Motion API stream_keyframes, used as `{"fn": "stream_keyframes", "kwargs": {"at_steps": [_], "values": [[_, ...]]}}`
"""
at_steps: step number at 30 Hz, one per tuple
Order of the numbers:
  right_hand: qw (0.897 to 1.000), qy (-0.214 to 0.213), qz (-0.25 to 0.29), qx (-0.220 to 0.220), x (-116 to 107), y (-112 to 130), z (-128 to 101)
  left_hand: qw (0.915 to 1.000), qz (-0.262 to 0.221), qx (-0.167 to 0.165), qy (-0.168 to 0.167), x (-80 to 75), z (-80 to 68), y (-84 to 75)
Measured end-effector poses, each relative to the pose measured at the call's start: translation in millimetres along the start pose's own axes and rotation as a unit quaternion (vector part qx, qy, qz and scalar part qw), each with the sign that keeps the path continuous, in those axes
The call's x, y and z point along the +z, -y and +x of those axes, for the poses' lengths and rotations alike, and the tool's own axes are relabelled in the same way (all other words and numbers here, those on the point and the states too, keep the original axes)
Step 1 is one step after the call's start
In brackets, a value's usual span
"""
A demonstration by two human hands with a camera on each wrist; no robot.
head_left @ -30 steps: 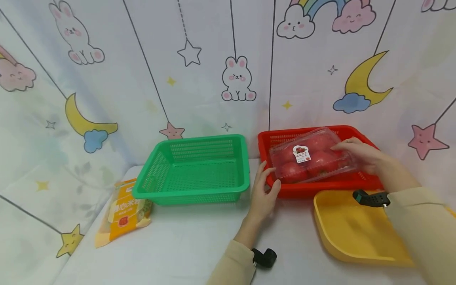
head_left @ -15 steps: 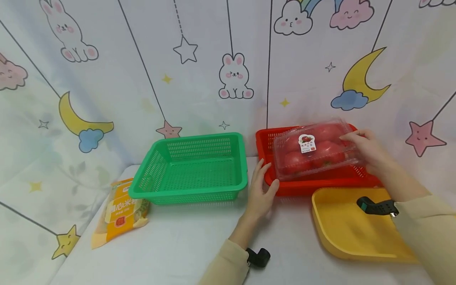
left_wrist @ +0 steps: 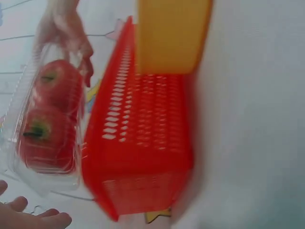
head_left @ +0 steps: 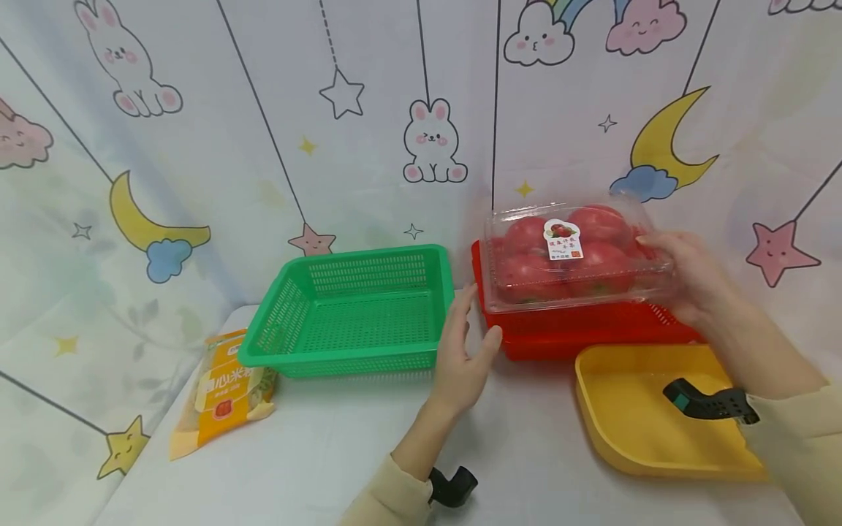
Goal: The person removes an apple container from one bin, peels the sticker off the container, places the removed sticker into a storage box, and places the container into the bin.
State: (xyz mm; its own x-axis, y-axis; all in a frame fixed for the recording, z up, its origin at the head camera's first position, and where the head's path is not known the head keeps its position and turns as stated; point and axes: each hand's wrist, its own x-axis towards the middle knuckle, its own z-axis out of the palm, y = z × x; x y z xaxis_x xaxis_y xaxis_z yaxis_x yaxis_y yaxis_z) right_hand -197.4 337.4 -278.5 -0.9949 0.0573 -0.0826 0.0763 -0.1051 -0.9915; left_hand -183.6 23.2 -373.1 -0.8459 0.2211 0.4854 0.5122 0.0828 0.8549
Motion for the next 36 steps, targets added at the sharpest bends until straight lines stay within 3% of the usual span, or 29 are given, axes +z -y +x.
{"fn": "stream_keyframes", "kwargs": {"at_steps": [6,10,13,18,23,30,33,36], "values": [[0.997,0.049,0.062,0.000,35,-3,-18,0.9927,-0.119,-0.012,-0.014,-41.1,0.4,-10.6],[0.993,0.077,0.094,0.003,57,-17,-31,0.9919,-0.125,-0.021,-0.009,-67.8,-5.3,-9.8],[0.993,0.082,0.083,0.003,73,-29,-41,0.9927,-0.114,-0.038,-0.008,-85.6,-12.1,-7.9],[0.995,0.095,0.023,-0.005,102,-48,-51,0.9895,-0.132,-0.055,-0.022,-113.2,-26.5,-2.2],[0.990,0.124,-0.061,-0.023,121,-59,-59,0.9872,-0.134,-0.078,-0.038,-136.8,-44.3,-0.9],[0.967,0.142,-0.203,-0.066,130,-63,-71,0.9815,-0.139,-0.122,-0.050,-156.6,-72.8,-14.3],[0.957,0.144,-0.248,-0.048,131,-65,-80,0.9794,-0.146,-0.132,-0.045,-161.8,-87.4,-20.8],[0.953,0.159,-0.257,-0.016,131,-69,-89,0.9759,-0.155,-0.148,-0.039,-166.2,-102.2,-25.0]]}}
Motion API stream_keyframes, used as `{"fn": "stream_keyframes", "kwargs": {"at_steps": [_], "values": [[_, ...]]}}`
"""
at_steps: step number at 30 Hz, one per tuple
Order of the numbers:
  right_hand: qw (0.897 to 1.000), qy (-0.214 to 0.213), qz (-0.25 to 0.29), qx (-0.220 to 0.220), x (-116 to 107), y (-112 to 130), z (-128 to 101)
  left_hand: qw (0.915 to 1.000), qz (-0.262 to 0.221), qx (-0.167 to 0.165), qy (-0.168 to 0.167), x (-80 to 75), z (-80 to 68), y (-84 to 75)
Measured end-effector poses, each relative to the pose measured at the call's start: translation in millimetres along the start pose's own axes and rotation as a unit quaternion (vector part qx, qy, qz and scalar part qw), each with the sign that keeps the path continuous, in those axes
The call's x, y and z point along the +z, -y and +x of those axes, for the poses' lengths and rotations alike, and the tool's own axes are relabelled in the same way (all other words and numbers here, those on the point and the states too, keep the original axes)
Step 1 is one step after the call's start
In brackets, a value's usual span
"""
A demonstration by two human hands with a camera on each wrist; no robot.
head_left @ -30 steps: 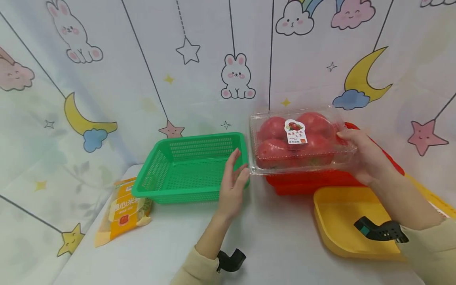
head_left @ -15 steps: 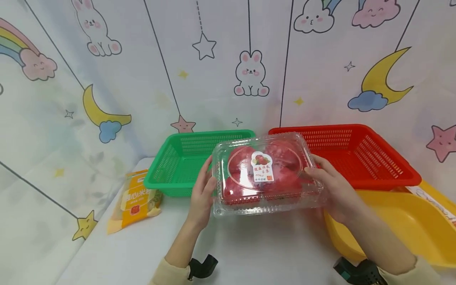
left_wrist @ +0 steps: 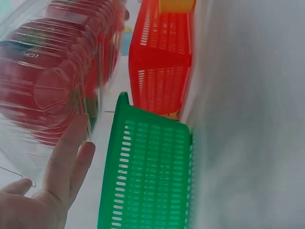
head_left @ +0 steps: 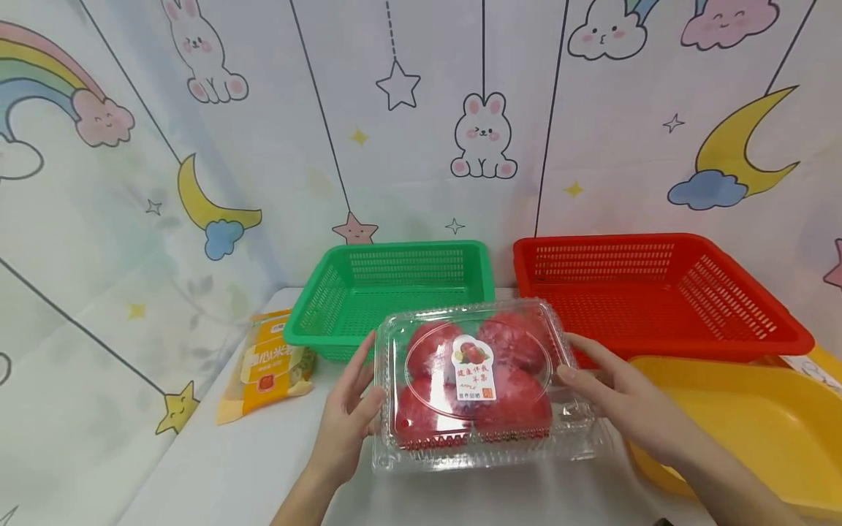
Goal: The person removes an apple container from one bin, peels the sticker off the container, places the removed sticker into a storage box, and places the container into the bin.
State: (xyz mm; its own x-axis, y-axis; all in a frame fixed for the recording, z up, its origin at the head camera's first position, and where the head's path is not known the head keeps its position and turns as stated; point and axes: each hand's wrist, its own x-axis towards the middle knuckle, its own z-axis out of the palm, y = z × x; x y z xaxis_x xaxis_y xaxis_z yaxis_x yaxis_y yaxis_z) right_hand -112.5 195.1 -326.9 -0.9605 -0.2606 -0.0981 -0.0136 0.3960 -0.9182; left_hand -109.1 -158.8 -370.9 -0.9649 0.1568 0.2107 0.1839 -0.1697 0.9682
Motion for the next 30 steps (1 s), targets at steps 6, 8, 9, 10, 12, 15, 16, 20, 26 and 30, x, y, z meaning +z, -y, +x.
{"fn": "stream_keyframes", "kwargs": {"at_steps": [6,8,9,10,12,15,16,20,26,30], "values": [[0.998,0.048,0.043,0.017,5,-14,-14,0.9989,-0.020,-0.043,-0.002,-2.2,-21.2,8.4],[0.997,0.049,0.047,0.031,7,-20,-16,0.9982,-0.023,-0.056,0.001,-1.2,-25.1,14.1],[0.997,0.049,0.049,0.039,8,-23,-17,0.9977,-0.024,-0.063,0.004,-0.5,-26.2,17.3],[0.996,0.048,0.052,0.046,9,-26,-18,0.9972,-0.026,-0.069,0.008,0.0,-27.1,20.5],[0.995,0.050,0.059,0.056,10,-32,-18,0.9960,-0.030,-0.083,0.014,0.5,-27.9,26.0],[0.994,0.050,0.066,0.066,11,-39,-16,0.9931,-0.040,-0.106,0.033,-0.8,-26.4,33.1],[0.994,0.048,0.065,0.069,12,-41,-15,0.9918,-0.042,-0.115,0.039,-1.8,-25.8,35.1],[0.994,0.044,0.071,0.065,18,-52,-11,0.9869,-0.046,-0.143,0.059,-6.4,-23.5,43.4],[0.993,0.051,0.082,0.062,25,-66,-7,0.9839,-0.060,-0.151,0.076,-9.1,-24.2,55.4],[0.994,0.061,0.068,0.065,21,-69,-7,0.9836,-0.055,-0.150,0.084,-6.0,-24.4,60.1]]}}
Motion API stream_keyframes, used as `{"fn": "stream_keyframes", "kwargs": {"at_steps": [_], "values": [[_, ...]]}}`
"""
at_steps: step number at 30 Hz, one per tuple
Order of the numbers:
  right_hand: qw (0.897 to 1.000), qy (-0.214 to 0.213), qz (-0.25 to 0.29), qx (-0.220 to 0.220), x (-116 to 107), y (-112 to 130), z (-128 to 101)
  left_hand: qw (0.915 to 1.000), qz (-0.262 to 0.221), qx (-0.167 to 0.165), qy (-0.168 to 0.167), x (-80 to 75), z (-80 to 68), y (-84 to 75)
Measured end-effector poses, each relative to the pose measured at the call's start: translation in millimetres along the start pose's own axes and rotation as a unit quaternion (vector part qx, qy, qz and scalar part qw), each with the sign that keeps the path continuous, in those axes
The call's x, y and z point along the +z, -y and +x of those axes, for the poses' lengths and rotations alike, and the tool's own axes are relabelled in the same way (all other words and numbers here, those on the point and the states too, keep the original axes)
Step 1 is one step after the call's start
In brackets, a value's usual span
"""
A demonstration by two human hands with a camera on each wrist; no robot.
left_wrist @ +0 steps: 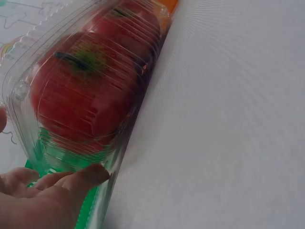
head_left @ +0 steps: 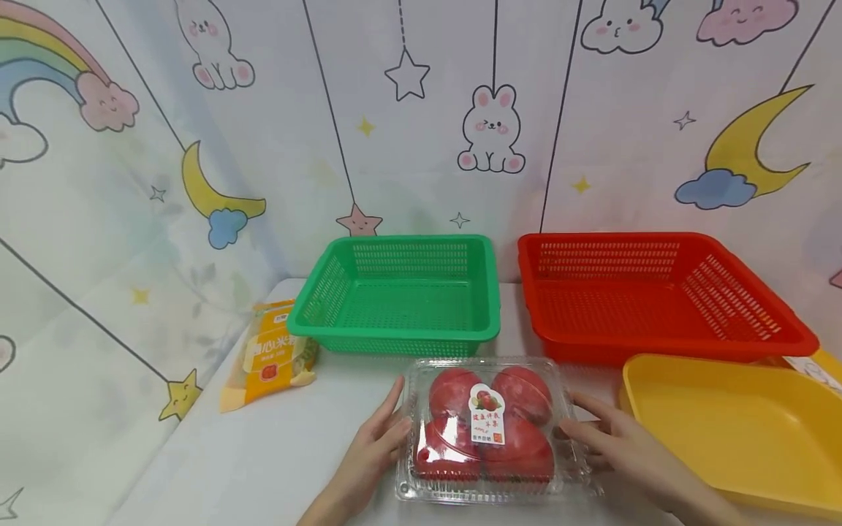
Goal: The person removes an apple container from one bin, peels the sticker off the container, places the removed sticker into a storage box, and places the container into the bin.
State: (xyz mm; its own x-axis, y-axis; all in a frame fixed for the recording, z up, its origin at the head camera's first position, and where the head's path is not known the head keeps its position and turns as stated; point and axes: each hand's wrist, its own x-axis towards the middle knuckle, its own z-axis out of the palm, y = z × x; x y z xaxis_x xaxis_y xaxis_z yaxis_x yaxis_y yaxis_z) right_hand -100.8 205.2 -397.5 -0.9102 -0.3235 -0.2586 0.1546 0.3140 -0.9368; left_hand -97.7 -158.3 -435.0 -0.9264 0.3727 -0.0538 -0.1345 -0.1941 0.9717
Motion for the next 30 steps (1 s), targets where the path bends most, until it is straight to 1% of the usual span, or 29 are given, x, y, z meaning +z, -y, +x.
{"fn": "stream_keyframes", "kwargs": {"at_steps": [2,5,8,10,12,13,15,18,20,21,22,23,24,26,29,30], "values": [[1.000,0.001,-0.007,-0.001,-2,0,-1,1.0000,0.008,0.000,-0.002,1.6,1.8,1.1],[1.000,-0.005,-0.027,-0.001,-4,2,-3,0.9994,0.029,0.001,-0.017,2.7,4.7,1.4],[0.998,-0.017,-0.059,0.001,-6,3,-5,0.9982,0.052,0.006,-0.027,2.7,7.6,1.0],[0.996,-0.027,-0.087,0.003,-7,4,-6,0.9973,0.068,0.010,-0.027,1.4,10.0,0.6],[0.991,-0.039,-0.124,-0.011,-8,6,-7,0.9950,0.095,0.019,-0.028,-1.1,12.0,-0.6],[0.988,-0.048,-0.146,-0.022,-8,8,-8,0.9933,0.108,0.026,-0.030,-3.0,13.0,-1.4],[0.977,-0.079,-0.189,-0.055,-7,13,-9,0.9897,0.130,0.044,-0.040,-7.7,15.5,-3.3],[0.955,-0.139,-0.238,-0.107,-4,24,-10,0.9844,0.151,0.072,-0.055,-12.7,21.7,-6.7],[0.940,-0.176,-0.257,-0.138,0,34,-9,0.9819,0.157,0.090,-0.055,-14.5,27.3,-7.4],[0.935,-0.188,-0.263,-0.148,3,39,-8,0.9805,0.162,0.098,-0.052,-14.4,30.3,-7.3],[0.930,-0.195,-0.269,-0.157,7,45,-7,0.9791,0.166,0.107,-0.048,-13.9,33.2,-6.8],[0.928,-0.197,-0.271,-0.163,10,50,-4,0.9776,0.170,0.116,-0.044,-13.1,36.1,-5.8],[0.929,-0.193,-0.270,-0.167,14,55,-2,0.9758,0.175,0.123,-0.043,-12.2,39.0,-4.2],[0.935,-0.169,-0.259,-0.175,23,64,4,0.9729,0.183,0.134,-0.045,-9.4,44.6,-1.1],[0.946,-0.114,-0.244,-0.180,33,72,15,0.9705,0.186,0.145,-0.051,-5.1,52.6,3.0],[0.947,-0.096,-0.246,-0.185,36,74,18,0.9694,0.188,0.148,-0.054,-3.8,54.7,4.1]]}}
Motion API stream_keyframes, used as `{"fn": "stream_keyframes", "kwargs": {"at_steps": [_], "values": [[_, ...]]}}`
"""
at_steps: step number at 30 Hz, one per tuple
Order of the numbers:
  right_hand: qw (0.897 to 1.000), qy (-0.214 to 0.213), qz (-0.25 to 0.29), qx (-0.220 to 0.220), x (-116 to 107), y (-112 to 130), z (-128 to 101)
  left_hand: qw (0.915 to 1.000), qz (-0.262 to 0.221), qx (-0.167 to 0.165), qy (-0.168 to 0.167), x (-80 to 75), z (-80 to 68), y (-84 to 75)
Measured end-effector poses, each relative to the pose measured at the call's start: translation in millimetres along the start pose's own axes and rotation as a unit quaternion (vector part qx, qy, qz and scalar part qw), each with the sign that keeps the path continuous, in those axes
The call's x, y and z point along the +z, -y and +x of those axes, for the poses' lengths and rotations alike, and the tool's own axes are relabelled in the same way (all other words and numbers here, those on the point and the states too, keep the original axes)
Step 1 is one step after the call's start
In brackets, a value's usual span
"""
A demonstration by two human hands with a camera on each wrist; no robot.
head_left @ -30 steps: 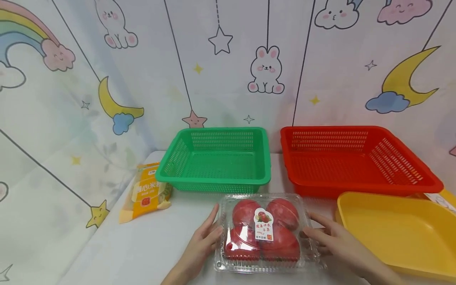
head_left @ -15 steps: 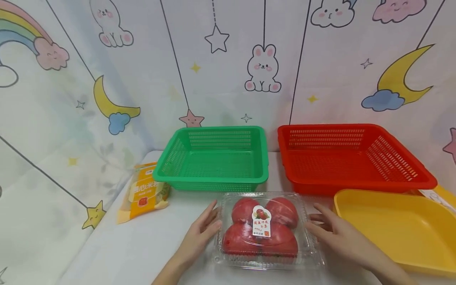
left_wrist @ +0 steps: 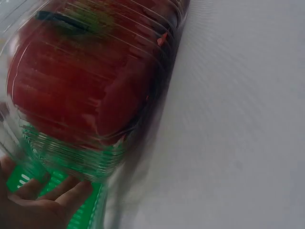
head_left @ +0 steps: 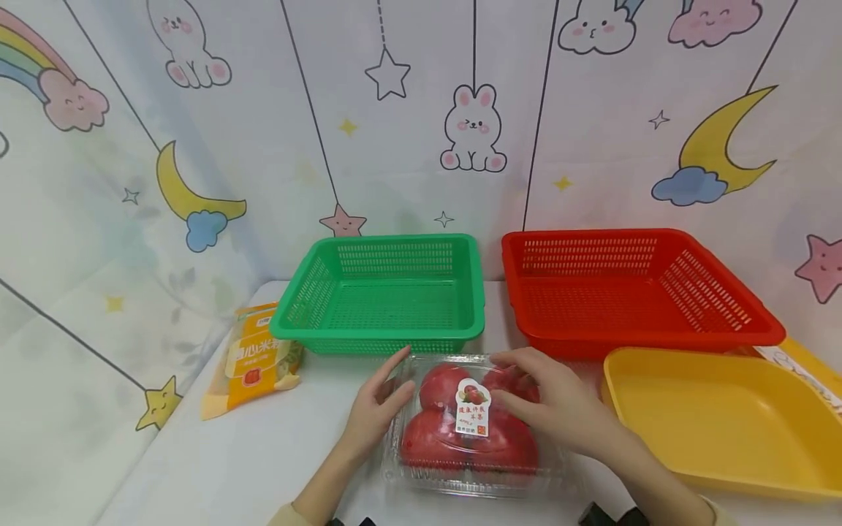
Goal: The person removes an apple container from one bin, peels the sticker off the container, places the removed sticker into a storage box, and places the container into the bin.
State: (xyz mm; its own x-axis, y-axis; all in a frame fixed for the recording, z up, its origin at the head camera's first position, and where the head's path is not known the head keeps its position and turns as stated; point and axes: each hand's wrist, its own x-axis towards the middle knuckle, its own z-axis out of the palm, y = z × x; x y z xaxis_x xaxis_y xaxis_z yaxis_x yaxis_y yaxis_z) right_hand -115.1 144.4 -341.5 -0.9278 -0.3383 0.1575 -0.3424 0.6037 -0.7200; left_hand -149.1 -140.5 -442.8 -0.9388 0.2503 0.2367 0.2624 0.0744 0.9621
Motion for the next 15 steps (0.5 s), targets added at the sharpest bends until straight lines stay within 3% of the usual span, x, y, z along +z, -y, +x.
{"fn": "stream_keyframes", "kwargs": {"at_steps": [7,10,15], "values": [[0.995,0.077,-0.031,-0.057,13,-1,16,0.9983,0.003,0.058,-0.004,5.7,7.9,5.1],[0.992,0.087,-0.067,-0.069,16,-2,17,0.9966,0.000,0.083,-0.005,7.0,6.9,7.8],[0.990,0.085,-0.092,-0.063,17,0,15,0.9960,0.002,0.088,-0.013,9.8,5.4,8.5]]}}
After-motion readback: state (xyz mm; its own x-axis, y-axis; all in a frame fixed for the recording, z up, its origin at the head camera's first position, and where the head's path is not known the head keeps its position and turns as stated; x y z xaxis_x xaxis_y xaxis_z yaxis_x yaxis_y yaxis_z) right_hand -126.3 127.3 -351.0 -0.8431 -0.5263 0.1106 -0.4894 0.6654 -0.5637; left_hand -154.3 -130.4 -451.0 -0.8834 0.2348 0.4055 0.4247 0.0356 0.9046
